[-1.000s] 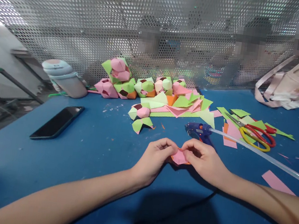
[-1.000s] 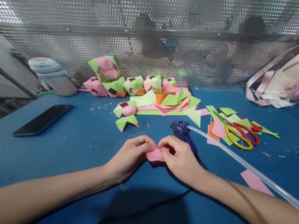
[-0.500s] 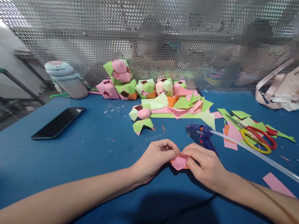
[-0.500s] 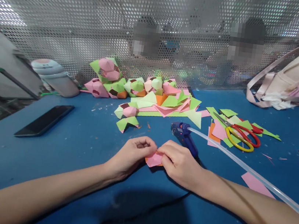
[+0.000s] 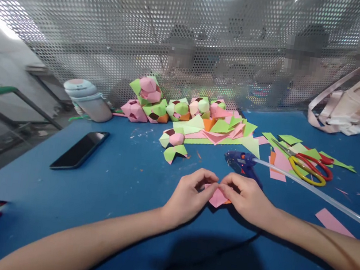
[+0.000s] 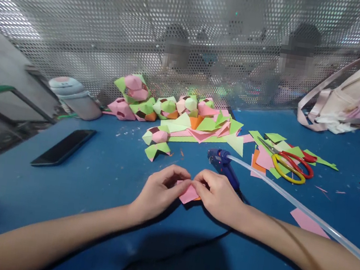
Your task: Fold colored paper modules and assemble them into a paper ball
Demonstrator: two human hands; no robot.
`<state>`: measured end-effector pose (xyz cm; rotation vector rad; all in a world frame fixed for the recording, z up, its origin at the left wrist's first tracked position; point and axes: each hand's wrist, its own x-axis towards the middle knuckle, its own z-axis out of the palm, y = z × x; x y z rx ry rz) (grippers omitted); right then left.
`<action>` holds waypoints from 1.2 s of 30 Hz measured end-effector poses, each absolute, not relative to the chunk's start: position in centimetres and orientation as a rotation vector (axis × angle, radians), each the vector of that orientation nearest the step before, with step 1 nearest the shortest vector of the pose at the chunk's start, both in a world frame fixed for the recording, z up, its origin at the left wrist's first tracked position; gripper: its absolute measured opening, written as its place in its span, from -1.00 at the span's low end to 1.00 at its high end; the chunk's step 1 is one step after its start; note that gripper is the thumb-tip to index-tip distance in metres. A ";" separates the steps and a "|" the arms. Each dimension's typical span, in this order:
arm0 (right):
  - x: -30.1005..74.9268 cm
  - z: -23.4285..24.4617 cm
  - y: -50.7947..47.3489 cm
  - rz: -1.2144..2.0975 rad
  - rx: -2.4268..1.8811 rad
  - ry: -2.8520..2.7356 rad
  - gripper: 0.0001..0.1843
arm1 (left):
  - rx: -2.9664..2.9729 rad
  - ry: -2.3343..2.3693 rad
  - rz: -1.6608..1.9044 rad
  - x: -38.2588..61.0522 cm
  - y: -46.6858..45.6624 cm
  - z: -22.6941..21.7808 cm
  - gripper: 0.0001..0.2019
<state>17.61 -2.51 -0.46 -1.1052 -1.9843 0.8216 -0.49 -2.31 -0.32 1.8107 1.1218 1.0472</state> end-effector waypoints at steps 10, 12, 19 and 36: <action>16.4 0.3 -1.7 0.697 -1.050 -2.072 -0.81 | 1.568 1.143 0.905 -1.5 -1.8 1.2 -0.83; 16.0 0.4 -1.4 0.739 -1.046 -2.047 -0.80 | 1.548 1.166 0.895 -1.8 -1.3 1.4 -0.83; 15.5 -0.6 -1.5 0.847 -1.054 -2.006 -0.82 | 1.755 1.152 0.847 -2.6 -0.6 1.3 -0.87; 15.1 -0.9 -1.7 1.060 -0.996 -1.905 -0.85 | 1.929 1.182 1.057 -3.1 0.3 -1.3 -0.91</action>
